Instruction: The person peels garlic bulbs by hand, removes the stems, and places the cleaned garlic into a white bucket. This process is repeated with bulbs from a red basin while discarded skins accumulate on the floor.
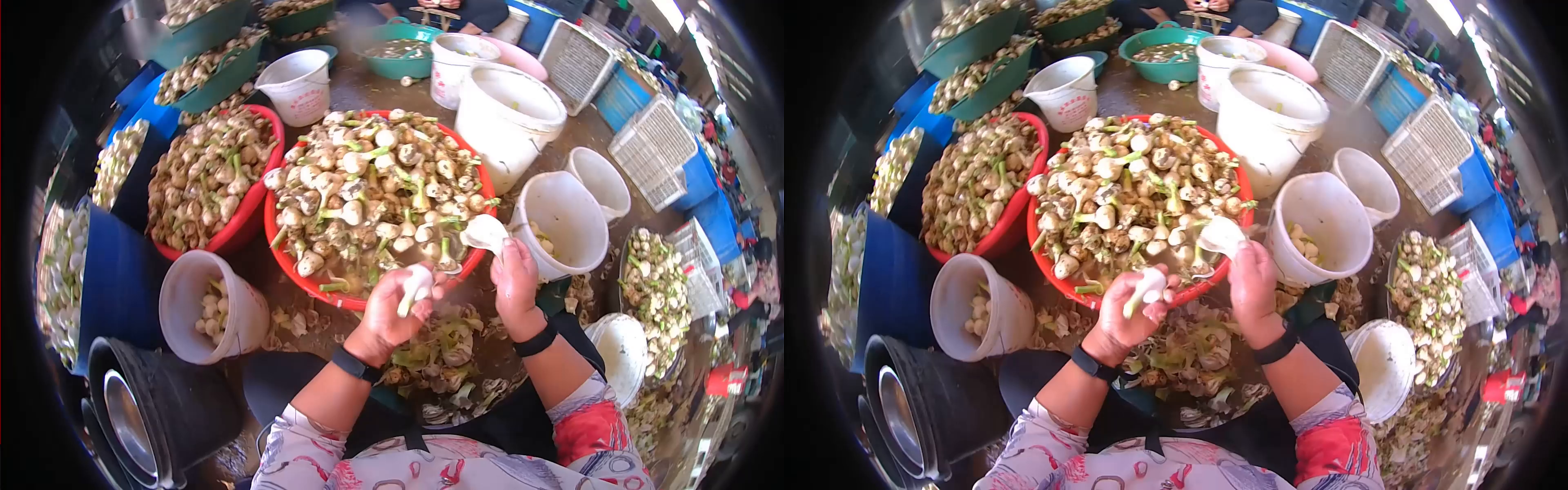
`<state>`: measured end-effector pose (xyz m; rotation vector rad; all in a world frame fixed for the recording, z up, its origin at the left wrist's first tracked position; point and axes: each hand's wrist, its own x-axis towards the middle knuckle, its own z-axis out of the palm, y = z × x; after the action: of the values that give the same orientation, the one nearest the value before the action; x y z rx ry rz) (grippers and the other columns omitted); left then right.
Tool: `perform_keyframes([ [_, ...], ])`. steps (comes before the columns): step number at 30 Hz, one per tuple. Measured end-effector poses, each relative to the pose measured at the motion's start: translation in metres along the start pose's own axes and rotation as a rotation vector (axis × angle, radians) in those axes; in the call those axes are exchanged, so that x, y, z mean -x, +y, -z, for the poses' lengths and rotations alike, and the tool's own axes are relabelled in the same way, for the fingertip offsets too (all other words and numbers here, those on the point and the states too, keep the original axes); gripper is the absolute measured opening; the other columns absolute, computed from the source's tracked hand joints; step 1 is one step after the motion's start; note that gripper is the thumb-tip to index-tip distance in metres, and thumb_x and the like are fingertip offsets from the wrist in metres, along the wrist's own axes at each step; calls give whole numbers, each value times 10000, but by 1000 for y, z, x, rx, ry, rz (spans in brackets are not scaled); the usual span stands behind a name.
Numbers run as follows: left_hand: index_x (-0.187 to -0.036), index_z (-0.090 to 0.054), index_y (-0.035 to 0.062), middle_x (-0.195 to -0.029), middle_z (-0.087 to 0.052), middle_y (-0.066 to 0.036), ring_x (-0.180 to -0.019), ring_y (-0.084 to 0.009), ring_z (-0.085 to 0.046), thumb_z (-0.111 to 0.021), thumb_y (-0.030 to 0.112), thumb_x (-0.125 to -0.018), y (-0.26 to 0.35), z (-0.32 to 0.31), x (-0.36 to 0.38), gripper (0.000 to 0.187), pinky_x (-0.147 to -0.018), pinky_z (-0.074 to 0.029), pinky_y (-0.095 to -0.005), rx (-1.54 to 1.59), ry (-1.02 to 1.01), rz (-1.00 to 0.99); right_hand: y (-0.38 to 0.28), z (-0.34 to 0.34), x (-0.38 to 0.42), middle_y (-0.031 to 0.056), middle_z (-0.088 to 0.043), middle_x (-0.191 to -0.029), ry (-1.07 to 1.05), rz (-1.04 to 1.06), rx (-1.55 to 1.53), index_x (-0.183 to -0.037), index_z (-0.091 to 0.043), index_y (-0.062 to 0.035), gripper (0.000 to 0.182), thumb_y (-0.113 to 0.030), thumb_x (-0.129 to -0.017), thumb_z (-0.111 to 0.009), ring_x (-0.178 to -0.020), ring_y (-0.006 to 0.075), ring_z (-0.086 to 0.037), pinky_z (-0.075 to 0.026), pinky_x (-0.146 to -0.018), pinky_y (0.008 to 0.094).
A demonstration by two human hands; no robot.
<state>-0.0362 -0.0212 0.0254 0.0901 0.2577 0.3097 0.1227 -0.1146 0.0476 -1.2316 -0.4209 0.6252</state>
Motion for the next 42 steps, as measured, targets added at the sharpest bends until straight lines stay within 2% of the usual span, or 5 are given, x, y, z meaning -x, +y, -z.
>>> perform_keyframes([
  [4, -850, -496, 67, -665, -515, -47, -500, -106, -440, -385, 420, -853, 43, 5, 12, 370, -383, -316, -179, -6, 161, -469, 59, 39, -6, 161, -600, -764, -955, 124, 1691, -746, -578, -21, 267, -260, -804, -474, -712, 339, -559, -451, -626, 403],
  [9, -761, -489, 106, -522, -399, 28, -410, -68, -339, -336, 458, -869, 131, -12, 82, 399, -348, -248, -189, 246, 396, -1190, 69, 11, 7, 166, -597, -775, -671, -56, 1669, -765, -610, -24, 328, -330, -752, -492, -778, 321, -567, -433, -707, 425],
  [26, -888, -583, 8, -785, -614, -133, -733, -219, -594, -490, 317, -771, 53, 28, 17, 343, -691, -451, -304, -1790, 617, -294, 167, -12, -75, 181, -580, -776, -421, 211, 1380, -893, -573, -41, 193, -73, -764, -433, -775, 317, -552, -445, -668, 375],
  [35, -1081, -471, 74, -770, -588, -87, -579, -162, -540, -504, 401, -822, 55, 33, 0, 419, -570, -432, -260, -188, 96, 69, 69, -68, -25, -9, -578, -769, -133, 7, 117, -908, -590, -32, 127, -37, -798, -528, -615, 39, -490, -412, -557, 197],
  [42, -1113, -422, 87, -888, -593, -129, -709, -211, -605, -469, 189, -837, 59, 7, 21, 298, -557, -462, -260, -182, -161, -89, 54, -22, 5, 135, -591, -771, -729, 169, 1329, -849, -576, -6, 183, -148, -736, -600, -696, 287, -560, -446, -621, 337],
])
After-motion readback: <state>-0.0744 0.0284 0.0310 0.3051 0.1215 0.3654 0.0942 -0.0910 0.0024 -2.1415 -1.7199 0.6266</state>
